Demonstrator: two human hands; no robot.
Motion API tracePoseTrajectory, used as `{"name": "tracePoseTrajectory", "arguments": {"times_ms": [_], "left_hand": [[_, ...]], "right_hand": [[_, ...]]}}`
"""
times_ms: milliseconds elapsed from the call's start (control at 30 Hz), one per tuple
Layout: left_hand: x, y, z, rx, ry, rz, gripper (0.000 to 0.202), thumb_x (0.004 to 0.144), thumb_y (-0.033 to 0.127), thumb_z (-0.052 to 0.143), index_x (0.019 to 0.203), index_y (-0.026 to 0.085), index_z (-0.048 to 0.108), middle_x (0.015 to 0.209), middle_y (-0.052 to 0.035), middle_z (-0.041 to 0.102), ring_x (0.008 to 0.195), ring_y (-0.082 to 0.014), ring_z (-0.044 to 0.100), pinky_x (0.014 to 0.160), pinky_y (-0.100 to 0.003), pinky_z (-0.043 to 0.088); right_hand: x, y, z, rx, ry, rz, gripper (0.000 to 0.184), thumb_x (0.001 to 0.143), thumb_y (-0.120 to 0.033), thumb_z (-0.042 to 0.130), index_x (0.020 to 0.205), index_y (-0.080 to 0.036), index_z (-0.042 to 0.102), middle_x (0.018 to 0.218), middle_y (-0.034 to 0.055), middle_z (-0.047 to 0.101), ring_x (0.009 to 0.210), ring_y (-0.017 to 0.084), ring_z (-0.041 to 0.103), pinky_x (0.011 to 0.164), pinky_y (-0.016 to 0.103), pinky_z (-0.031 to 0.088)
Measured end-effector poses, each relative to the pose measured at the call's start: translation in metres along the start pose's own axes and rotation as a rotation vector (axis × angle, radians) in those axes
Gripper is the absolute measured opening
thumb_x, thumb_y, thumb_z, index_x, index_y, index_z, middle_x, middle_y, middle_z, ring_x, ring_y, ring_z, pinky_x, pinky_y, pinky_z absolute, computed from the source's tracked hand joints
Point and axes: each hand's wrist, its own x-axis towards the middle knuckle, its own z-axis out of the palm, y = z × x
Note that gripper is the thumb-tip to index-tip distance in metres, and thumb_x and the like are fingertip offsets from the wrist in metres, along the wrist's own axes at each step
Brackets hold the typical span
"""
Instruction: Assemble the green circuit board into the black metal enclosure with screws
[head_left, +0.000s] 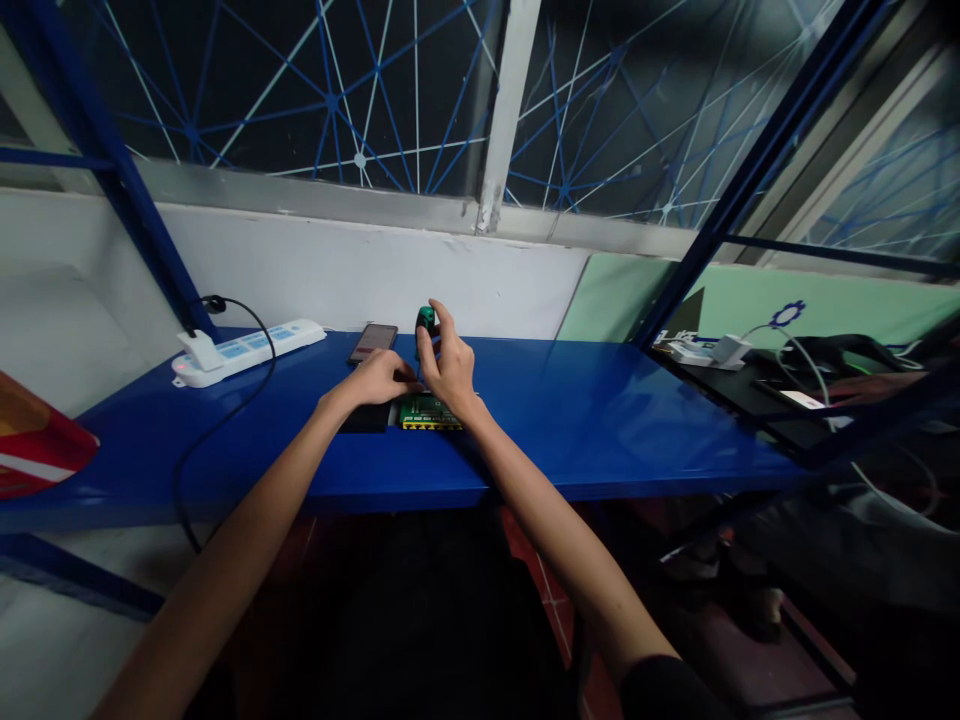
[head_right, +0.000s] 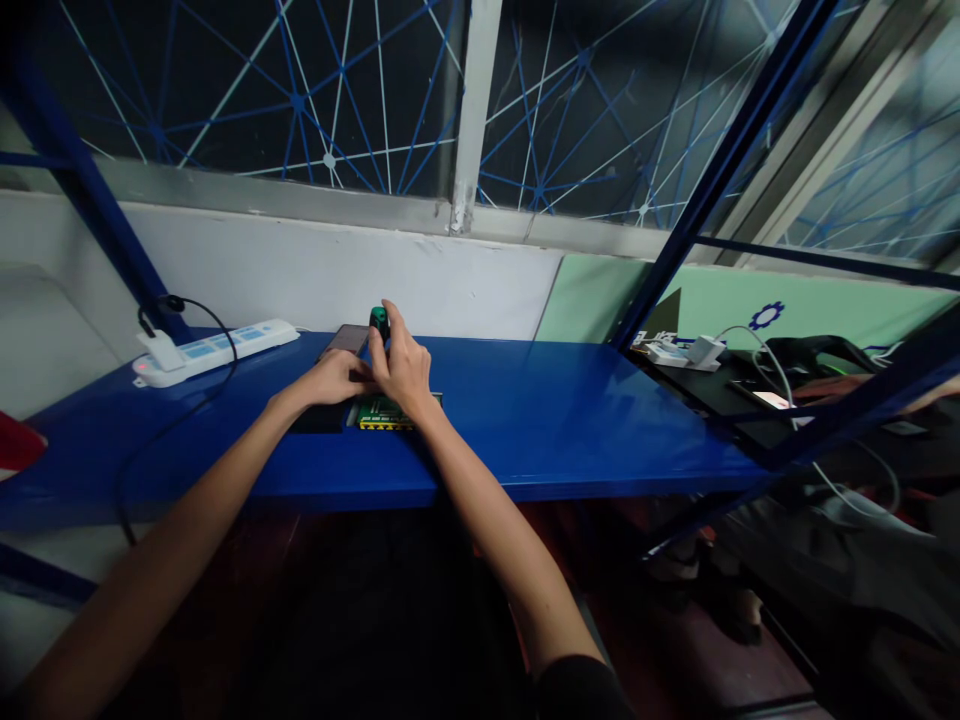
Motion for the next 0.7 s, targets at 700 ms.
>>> {"name": "tracePoseTrajectory", "arguments": {"times_ms": [700], "left_hand": [[-0.0002, 0.0042, 0.0002, 0.026, 0.007, 0.002, 0.025, 0.074, 0.028, 0.057, 0.064, 0.013, 0.074, 0.06, -0.0076, 0.07, 0.055, -0.0151, 0.058, 0.054, -0.026, 0.035]], "right_hand": [[0.0011, 0.0001, -0.0015, -0.047, 0.004, -0.039, 0.054, 0.1, -0.033, 0.032, 0.152, -0.022, 0.022, 0.112, 0.0094, 0.068, 0.075, 0.017, 0.067, 0.068, 0.03, 0.05]]}}
